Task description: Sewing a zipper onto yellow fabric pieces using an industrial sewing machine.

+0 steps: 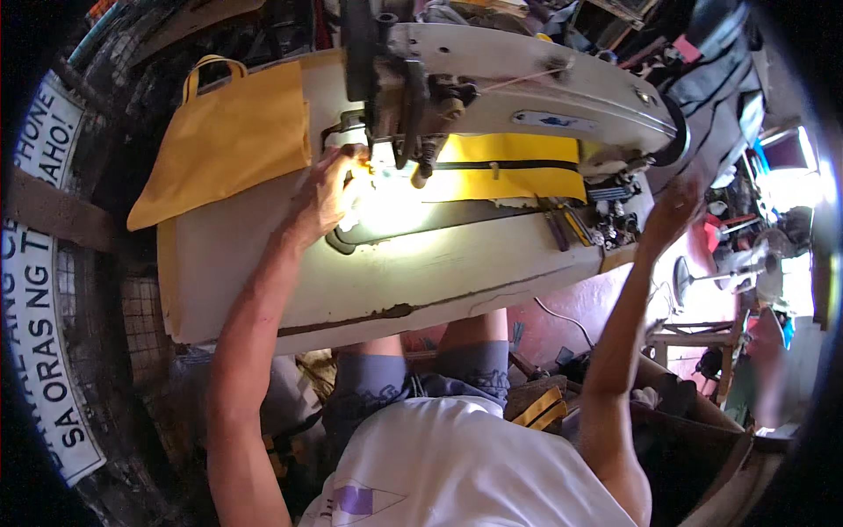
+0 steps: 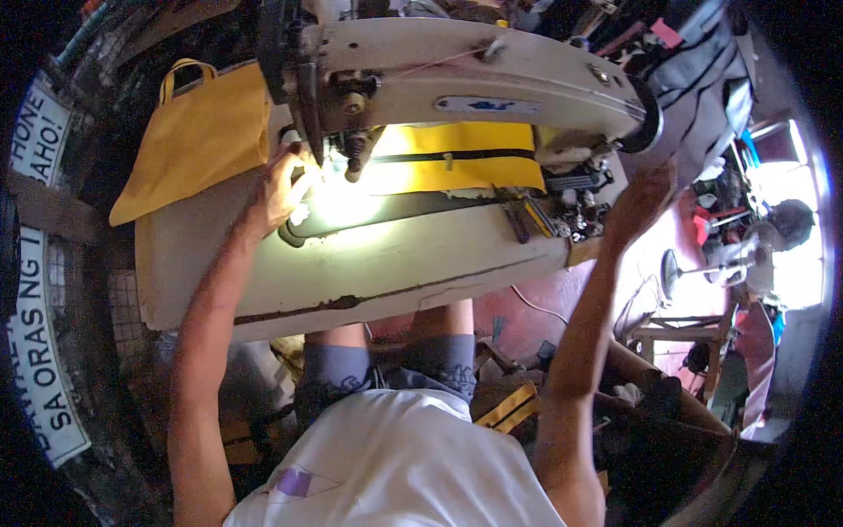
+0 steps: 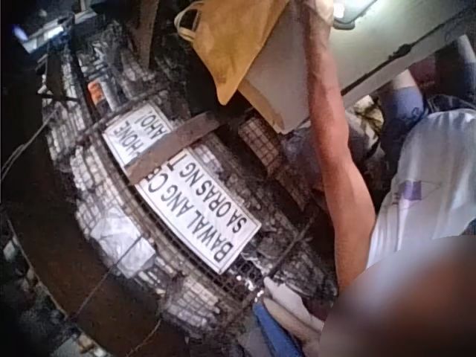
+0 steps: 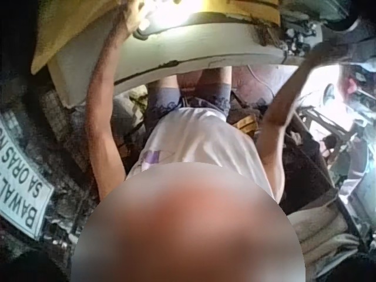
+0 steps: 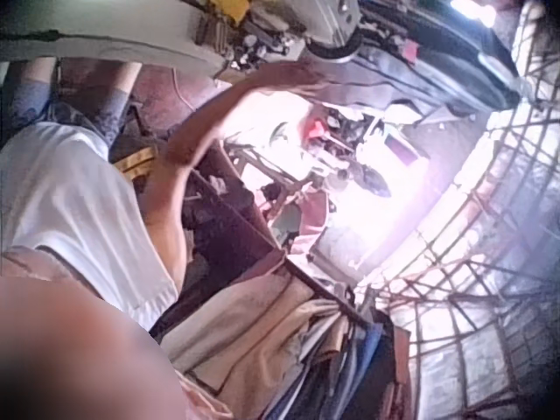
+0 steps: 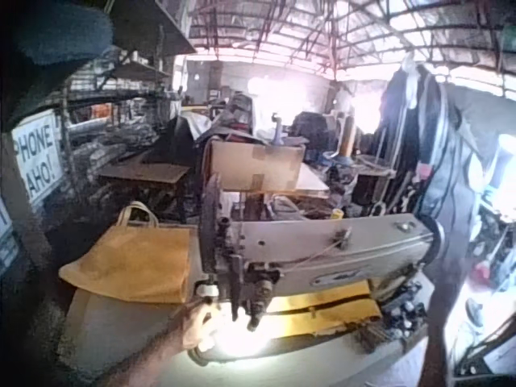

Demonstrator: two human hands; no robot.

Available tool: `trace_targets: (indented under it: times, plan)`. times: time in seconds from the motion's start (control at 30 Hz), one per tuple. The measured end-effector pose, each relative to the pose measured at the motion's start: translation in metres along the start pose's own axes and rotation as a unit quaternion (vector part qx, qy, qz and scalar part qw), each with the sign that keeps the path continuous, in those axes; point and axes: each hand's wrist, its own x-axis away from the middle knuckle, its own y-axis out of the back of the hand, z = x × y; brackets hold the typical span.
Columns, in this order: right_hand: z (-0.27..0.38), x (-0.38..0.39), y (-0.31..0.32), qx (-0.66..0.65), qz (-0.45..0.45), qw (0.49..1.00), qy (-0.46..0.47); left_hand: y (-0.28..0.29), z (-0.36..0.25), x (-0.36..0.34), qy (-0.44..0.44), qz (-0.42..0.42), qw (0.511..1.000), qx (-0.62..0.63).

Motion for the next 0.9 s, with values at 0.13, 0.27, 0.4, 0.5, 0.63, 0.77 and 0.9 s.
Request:
trace_targets:
  times: [0.13,0.27,0.4,0.5,0.63,0.77,0.9]
  plan:
    - [0.056,0.085,0.023,-0.006,0.292,0.955,0.045,-0.003,0.004,0.002,0.041,0.008,0.998,-0.039]
    - [0.088,0.1,-0.005,0.082,0.279,0.954,0.065,-0.003,-0.002,0.004,0.054,-0.008,0.995,-0.079]
    - [0.126,0.095,0.001,0.018,0.26,0.963,0.073,-0.004,-0.008,0.007,0.047,-0.033,0.993,-0.099]
    - [0.159,0.126,0.015,-0.173,0.24,0.946,0.131,-0.007,-0.014,0.005,-0.006,-0.072,0.99,-0.12]
    - [0.192,0.166,-0.034,-0.307,0.379,0.871,0.062,-0.023,-0.029,0.007,0.055,-0.074,0.981,-0.172]
    - [0.202,0.159,-0.124,-0.307,0.406,0.85,0.135,-0.021,-0.029,0.008,0.048,-0.057,0.983,-0.17]
    - [0.195,0.156,-0.146,-0.435,0.578,0.687,-0.064,-0.014,-0.027,0.007,-0.007,-0.033,0.984,-0.177]
